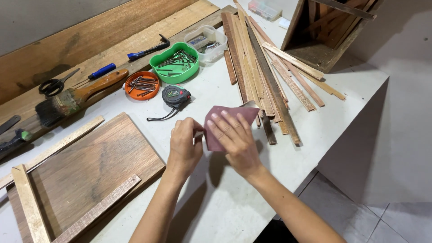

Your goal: Nailing and sanding thin wooden strips to assemble a frame on a workbench.

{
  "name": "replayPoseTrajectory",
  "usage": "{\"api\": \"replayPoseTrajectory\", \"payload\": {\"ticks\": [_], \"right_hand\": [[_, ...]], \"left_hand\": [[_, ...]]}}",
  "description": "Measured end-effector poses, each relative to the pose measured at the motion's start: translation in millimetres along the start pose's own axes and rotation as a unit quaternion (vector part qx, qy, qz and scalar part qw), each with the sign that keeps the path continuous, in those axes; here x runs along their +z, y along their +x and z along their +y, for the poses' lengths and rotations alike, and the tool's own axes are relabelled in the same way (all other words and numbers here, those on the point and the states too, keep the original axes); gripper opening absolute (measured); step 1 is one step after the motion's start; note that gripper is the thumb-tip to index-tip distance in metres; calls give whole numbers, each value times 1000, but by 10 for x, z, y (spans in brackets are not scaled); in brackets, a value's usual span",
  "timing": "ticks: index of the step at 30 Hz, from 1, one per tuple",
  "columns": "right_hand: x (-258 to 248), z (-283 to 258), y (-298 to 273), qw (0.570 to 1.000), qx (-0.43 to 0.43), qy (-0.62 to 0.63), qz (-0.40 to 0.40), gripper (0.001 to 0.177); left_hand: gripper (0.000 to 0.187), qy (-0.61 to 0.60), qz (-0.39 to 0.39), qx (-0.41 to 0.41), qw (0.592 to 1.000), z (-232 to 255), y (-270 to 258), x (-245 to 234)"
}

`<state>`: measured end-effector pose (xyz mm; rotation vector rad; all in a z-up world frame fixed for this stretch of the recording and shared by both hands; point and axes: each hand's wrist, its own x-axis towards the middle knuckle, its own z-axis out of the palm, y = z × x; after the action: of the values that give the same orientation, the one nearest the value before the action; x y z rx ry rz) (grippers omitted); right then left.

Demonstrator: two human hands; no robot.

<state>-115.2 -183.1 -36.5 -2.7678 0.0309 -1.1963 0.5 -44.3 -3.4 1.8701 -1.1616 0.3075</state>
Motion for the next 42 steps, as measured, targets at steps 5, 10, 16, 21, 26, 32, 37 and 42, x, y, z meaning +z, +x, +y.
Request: {"api": "replayPoseTrajectory", "payload": {"ticks": [5,10,16,21,26,32,37,42], "right_hand": [[-86,171,-29,1000,4,-15,-12,66],[-73,746,-293,998,22,-56,10,57],[-240,645,-231,995,77,-52,40,54],[-220,212,-109,997,44,-66,-22,60],[-151,700,-315,998,21,-66,7,56],[-551,972,-334,986,107,-127,-16,68],[-438,696,-269,994,90,-61,28,64],[-356,498,-185,996,48,-77,-3,58]], "left_hand": [[28,-47,1,-30,998,70,93,54],[27,-51,-12,-59,997,74,110,-43],[25,0,-2,13,1000,60,146,174],[25,-81,-17,12,996,212,222,423],[27,-105,-31,-24,994,207,242,374],[29,-32,-37,6,999,100,223,316],[28,-33,-21,52,998,209,300,515],[29,-115,-36,13,993,365,373,675]]}}
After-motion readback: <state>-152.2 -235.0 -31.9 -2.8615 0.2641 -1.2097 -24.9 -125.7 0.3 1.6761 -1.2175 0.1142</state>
